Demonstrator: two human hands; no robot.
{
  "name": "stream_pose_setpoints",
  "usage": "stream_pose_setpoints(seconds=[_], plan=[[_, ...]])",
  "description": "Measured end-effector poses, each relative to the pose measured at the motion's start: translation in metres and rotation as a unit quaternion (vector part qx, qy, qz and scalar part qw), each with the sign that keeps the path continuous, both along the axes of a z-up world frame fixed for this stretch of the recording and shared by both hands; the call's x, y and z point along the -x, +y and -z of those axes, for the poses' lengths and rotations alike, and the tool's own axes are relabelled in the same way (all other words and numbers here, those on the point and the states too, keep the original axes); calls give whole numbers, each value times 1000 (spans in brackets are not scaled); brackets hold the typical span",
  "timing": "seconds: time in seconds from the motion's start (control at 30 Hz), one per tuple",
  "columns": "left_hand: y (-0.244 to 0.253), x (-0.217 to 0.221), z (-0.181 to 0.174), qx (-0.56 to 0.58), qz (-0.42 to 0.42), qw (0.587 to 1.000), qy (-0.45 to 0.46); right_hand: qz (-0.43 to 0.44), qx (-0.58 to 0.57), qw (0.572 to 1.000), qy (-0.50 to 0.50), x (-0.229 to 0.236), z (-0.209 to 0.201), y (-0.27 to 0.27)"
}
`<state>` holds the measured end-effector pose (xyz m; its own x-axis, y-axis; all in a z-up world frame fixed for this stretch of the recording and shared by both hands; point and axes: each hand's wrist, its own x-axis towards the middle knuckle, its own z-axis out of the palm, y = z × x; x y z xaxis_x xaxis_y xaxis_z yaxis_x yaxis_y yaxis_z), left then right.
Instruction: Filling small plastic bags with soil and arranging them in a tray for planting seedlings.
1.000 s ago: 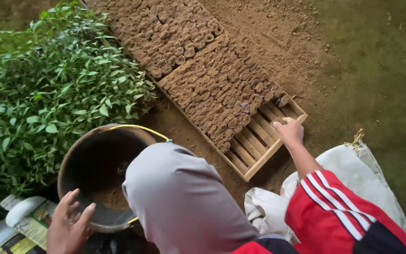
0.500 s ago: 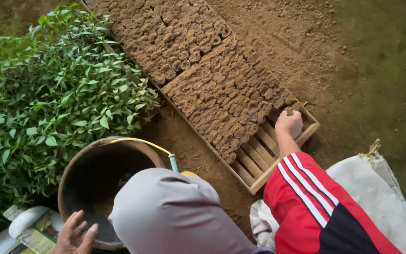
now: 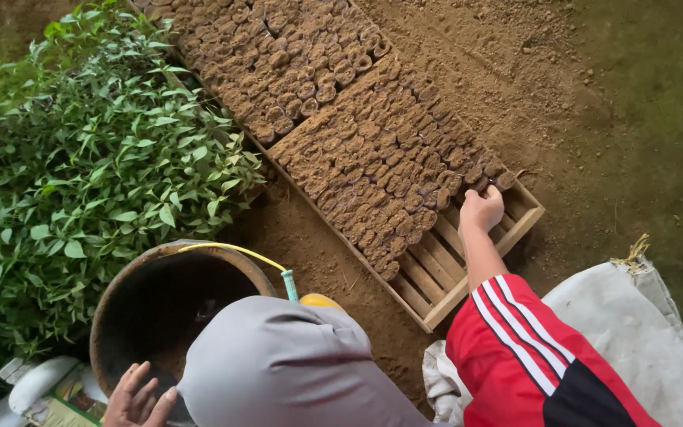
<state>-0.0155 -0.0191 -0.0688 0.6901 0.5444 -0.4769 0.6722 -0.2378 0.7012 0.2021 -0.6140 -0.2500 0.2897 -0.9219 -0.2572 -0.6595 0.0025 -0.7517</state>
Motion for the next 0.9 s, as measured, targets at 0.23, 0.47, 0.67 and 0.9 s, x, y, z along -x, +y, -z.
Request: stream_pose_setpoints(seconds=[0.23, 0.47, 0.67, 0.9], plan=[[15, 6, 23, 37, 32, 999, -22, -5, -75, 997, -27, -2, -1, -7], [43, 4, 56, 65, 56, 994, 63, -67, 41, 994, 76, -6, 25, -14], [59, 19, 84, 99, 86, 991, 27, -25, 3, 998, 64, -8, 6, -3], [26, 6, 50, 94, 52, 994, 17, 36, -57, 998, 8, -7, -6, 2]])
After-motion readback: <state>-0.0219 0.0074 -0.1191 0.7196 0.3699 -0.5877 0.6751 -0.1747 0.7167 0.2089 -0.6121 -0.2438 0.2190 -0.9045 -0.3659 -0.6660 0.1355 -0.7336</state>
